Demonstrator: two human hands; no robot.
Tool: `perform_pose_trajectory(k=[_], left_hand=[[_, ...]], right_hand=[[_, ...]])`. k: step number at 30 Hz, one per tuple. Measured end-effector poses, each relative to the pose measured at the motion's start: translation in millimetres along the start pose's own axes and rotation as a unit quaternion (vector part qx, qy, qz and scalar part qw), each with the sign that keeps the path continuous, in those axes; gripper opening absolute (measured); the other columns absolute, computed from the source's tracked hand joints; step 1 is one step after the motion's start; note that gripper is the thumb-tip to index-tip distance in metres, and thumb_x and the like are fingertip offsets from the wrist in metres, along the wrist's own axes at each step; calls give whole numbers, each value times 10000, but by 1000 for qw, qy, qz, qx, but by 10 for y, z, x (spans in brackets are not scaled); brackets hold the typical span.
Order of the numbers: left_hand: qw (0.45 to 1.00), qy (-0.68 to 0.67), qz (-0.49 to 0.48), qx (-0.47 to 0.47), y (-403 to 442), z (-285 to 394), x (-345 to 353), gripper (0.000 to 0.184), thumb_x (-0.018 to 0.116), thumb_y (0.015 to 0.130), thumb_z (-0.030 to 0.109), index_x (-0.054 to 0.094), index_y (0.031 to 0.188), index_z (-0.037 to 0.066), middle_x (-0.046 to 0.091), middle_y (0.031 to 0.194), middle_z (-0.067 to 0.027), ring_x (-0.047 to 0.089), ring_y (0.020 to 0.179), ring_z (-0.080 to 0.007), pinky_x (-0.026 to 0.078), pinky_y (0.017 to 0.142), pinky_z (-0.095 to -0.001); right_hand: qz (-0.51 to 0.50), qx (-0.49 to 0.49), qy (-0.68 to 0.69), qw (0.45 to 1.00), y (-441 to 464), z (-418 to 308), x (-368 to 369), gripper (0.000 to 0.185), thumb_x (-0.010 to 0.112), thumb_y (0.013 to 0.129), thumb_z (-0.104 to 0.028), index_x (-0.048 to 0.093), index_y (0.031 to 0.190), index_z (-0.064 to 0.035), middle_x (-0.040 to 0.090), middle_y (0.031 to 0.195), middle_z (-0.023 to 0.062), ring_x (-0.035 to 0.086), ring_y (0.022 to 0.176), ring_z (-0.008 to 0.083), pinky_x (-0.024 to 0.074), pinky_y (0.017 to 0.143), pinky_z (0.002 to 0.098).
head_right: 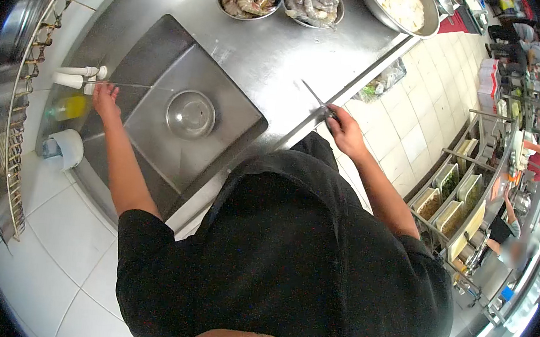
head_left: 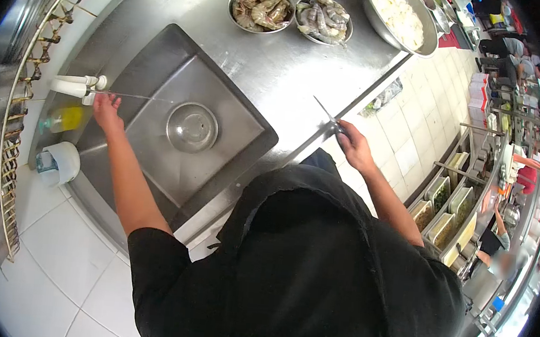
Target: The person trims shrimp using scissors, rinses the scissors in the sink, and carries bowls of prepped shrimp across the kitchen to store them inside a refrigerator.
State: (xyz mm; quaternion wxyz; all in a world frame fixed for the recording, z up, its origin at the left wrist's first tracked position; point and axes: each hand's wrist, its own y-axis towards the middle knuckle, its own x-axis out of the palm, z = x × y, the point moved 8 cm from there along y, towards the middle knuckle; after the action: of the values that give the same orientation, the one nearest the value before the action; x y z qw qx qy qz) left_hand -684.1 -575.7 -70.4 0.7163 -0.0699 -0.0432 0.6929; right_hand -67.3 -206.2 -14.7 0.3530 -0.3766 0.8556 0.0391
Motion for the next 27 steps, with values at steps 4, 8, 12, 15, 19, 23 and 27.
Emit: perform_pose_trajectory(k=[4, 8, 12, 15, 19, 23, 27], left_hand=[[987, 39, 133, 84, 534, 143, -413, 468, 564, 906, 152, 415, 1312, -27, 519, 1224, -144, 567, 1045, -276, 524, 790, -395], [988, 24, 155, 9, 712, 3, -534, 488, 586, 875, 120, 390, 1318, 58, 515, 1197, -153, 591, 942, -272, 527, 735, -414], [993, -68, 55, -77, 756, -190, -445, 475, 593, 877, 93, 394, 1305, 139, 532, 1148, -136, 590, 841, -240, 517, 698, -372], [995, -75, 26, -68, 782, -233, -475, 473, 593, 879, 74, 396, 1302, 153, 548, 1113, -117, 581, 830, -226, 512, 697, -351], [996, -64, 45, -52, 750, -218, -504, 493, 602, 866, 53, 395, 1302, 150, 566, 1076, -98, 576, 832, -214, 509, 697, -346], [996, -24, 88, 7, 749, -188, -525, 480, 616, 837, 30, 428, 1272, 105, 567, 1083, -110, 582, 855, -242, 511, 718, -373], [988, 46, 115, 87, 790, -148, -526, 433, 633, 816, 29, 482, 1222, 37, 566, 1131, -143, 588, 933, -269, 507, 783, -383]], right_hand=[[48, 92, 125, 987, -354, 252, -227, 340, 434, 981, -206, 524, 1248, -16, 572, 828, 64, 543, 720, 136, 461, 673, 281], [115, 165, 139, 970, -760, 538, -418, 401, 462, 991, -291, 533, 1221, 31, 546, 775, 42, 531, 678, 126, 463, 659, 282], [155, 205, 137, 957, -1226, 1158, -382, 413, 529, 965, -304, 548, 1185, 46, 546, 737, 39, 530, 625, 117, 461, 587, 269], [149, 260, 95, 949, -1567, 1431, -362, 447, 574, 940, -314, 540, 1198, 50, 565, 711, 48, 525, 579, 112, 456, 545, 270], [136, 310, 52, 939, -1870, 1649, -335, 466, 597, 925, -316, 538, 1210, 49, 598, 703, 65, 532, 562, 116, 453, 533, 274], [147, 347, 37, 925, -2029, 1719, -371, 479, 610, 915, -324, 539, 1211, 46, 610, 704, 69, 538, 562, 117, 455, 530, 277], [157, 333, 29, 929, -2014, 1798, -430, 486, 608, 913, -334, 541, 1210, 44, 612, 704, 67, 537, 558, 118, 459, 532, 278]])
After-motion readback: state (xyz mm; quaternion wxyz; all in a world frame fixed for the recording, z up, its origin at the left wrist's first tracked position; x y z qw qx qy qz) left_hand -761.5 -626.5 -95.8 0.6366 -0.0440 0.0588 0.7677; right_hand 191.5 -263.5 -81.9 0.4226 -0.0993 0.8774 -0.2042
